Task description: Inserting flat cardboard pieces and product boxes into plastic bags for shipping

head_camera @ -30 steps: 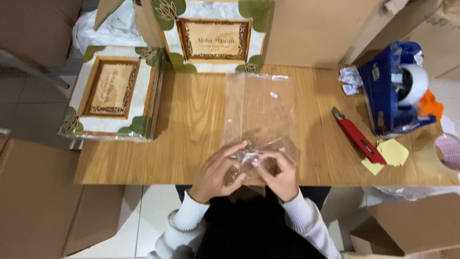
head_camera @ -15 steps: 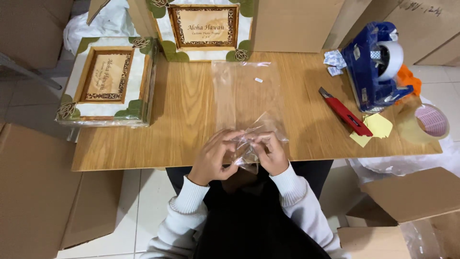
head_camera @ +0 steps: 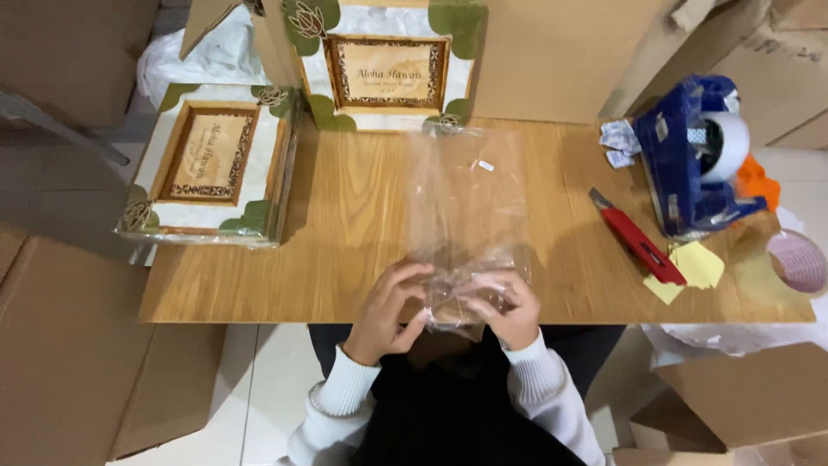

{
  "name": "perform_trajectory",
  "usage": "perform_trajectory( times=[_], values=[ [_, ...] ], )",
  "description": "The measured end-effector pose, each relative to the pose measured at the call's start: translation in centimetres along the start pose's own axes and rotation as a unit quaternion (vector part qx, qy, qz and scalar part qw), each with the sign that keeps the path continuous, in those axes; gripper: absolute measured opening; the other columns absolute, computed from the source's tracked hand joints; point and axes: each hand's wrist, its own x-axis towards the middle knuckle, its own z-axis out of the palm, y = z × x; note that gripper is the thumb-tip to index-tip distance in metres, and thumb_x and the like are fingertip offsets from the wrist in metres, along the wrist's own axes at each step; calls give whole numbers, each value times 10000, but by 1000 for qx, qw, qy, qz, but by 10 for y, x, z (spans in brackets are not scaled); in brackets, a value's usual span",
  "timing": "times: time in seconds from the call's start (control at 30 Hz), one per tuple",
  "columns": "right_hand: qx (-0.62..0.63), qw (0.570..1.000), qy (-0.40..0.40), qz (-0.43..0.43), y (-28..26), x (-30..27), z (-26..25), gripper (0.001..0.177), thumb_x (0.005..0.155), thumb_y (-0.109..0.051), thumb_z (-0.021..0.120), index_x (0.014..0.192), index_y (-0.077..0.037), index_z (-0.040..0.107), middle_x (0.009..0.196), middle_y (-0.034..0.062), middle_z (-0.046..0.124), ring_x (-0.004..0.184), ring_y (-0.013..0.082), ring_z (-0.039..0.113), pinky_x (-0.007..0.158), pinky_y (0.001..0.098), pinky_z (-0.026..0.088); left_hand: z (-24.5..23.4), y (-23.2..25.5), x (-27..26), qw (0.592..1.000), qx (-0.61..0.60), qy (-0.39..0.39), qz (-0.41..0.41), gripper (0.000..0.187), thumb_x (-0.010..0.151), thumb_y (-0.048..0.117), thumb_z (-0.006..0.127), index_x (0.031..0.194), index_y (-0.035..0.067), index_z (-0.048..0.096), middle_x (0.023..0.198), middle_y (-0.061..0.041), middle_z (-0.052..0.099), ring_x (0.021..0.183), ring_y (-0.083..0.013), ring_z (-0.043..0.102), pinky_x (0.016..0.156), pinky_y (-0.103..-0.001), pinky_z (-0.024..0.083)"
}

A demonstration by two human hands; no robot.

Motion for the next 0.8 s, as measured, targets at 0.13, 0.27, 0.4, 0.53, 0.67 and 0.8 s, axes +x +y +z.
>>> perform_trajectory(
  times=[0.13, 0.27, 0.4, 0.53, 0.67, 0.8],
  values=[
    [-3, 999, -43, -25, 14, 9, -12, 509, 739, -365, 924, 1041, 0, 738, 977, 184, 817, 962, 243, 767, 843, 391, 586, -1, 1, 11, 1000, 6, 9, -1, 185, 1001, 207, 588, 1075, 38, 602, 1299, -220, 635, 1178, -487, 634, 990, -641, 501],
    [-150, 972, -111, -140, -28, 42, 10, 498, 770, -327, 862, 1114, 2, 716, 1239, 221, 704, 1163, 407, 686, 1023, 529, 530, -7, 9, 21, 997, 32, 25, -62, 230, 1071, 195, 442, 1157, 47, 595, 1344, -205, 617, 1232, -437, 631, 1018, -565, 492],
    [-390, 897, -132, -157, -22, 55, 12, 521, 901, -525, 697, 1266, -154, 674, 1404, 101, 605, 1389, 451, 492, 1144, 581, 384, 2, -1, 4, 984, 82, -29, -153, 335, 1060, 282, 377, 1105, 69, 632, 1446, -96, 598, 1223, -245, 623, 988, -433, 471],
    [-473, 854, -167, -135, -22, 68, 11, 603, 960, -596, 545, 1451, -246, 544, 1424, 52, 590, 1450, 362, 471, 1217, 602, 310, -1, 0, 6, 985, 59, -56, -150, 324, 1059, 284, 410, 1147, 36, 599, 1467, -155, 567, 1077, -263, 679, 901, -421, 490],
    [-441, 853, -95, -265, -2, 66, 7, 357, 973, -355, 689, 1255, -137, 690, 1262, 113, 695, 1176, 329, 642, 966, 431, 449, -1, -9, -12, 997, 22, 11, -72, 225, 1015, 223, 480, 1150, 73, 578, 1426, -197, 581, 1003, -285, 709, 880, -459, 540],
    [-321, 863, -108, -375, -28, 86, 28, 158, 931, -176, 771, 940, -22, 740, 1081, 196, 758, 950, 301, 764, 807, 384, 645, 8, -31, -68, 997, 45, 55, 38, 454, 1012, 570, 630, 1230, 171, 626, 1422, -114, 600, 1125, -270, 722, 897, -415, 586]
  ],
)
